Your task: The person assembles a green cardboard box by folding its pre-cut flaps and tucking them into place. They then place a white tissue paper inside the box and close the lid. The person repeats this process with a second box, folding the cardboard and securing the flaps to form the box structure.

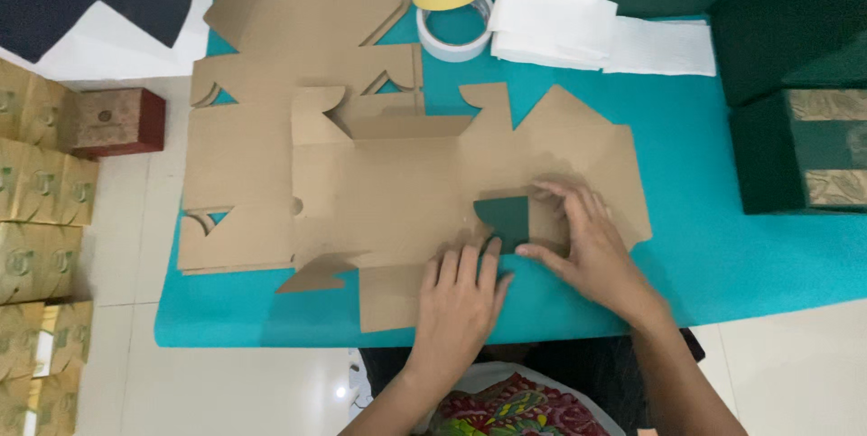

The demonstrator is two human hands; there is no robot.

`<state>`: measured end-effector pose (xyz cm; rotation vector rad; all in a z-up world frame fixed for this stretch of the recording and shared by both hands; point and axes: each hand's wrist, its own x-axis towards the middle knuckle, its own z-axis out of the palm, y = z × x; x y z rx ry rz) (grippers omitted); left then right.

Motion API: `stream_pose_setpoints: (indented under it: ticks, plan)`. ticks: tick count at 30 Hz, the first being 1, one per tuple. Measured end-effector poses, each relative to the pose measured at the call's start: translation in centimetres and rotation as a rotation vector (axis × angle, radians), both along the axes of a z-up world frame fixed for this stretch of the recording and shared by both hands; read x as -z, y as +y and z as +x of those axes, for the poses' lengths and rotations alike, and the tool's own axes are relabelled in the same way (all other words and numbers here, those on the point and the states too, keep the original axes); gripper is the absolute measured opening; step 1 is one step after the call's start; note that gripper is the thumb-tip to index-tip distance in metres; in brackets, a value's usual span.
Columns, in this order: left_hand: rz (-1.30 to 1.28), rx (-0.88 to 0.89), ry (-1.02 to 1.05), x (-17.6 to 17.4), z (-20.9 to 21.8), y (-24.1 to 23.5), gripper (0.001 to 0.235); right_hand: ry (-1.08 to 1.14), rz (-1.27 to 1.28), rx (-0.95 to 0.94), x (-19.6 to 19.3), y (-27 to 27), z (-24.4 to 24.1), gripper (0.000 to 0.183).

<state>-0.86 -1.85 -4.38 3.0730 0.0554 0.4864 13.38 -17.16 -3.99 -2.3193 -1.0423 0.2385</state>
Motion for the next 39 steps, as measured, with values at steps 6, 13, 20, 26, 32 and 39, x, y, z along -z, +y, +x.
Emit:
stream_pose_setpoints:
  ticks: [6,13,20,26,32,39]
  plan:
    - [-0.001,-0.124,0.08,0.4,2.1,-1.4,0.057,0.094,0.032,-0.002,-1.2,-2.3,-2.9,0.084]
    - [-0.213,-0.08,0.045,0.8,4.3,0.6,0.036,-0.104,-0.03,-0.019,-1.8,-2.7,-4.8,0.074]
    - [-0.474,0.006,0.224,-2.2,4.0,2.8,0.022,-0.385,-0.107,-0.008,-0.9,-4.4,-4.9,0.056]
    - [-0.053,-0.065,0.132,-0.8,3.6,0.7,0.027,-0.637,-0.165,-0.125,-0.5,-5.0,-5.5,0.042]
    - [0.221,0.012,0.066,-0.6,1.6,-4.4,0.018,-0.721,-0.141,-0.16,-1.0,-5.0,-4.6,0.028]
    - [0.226,0.121,-0.106,1.5,2.0,-4.2,0.02,-0.434,-0.096,-0.13,-1.5,-6.8,-2.8,0.036]
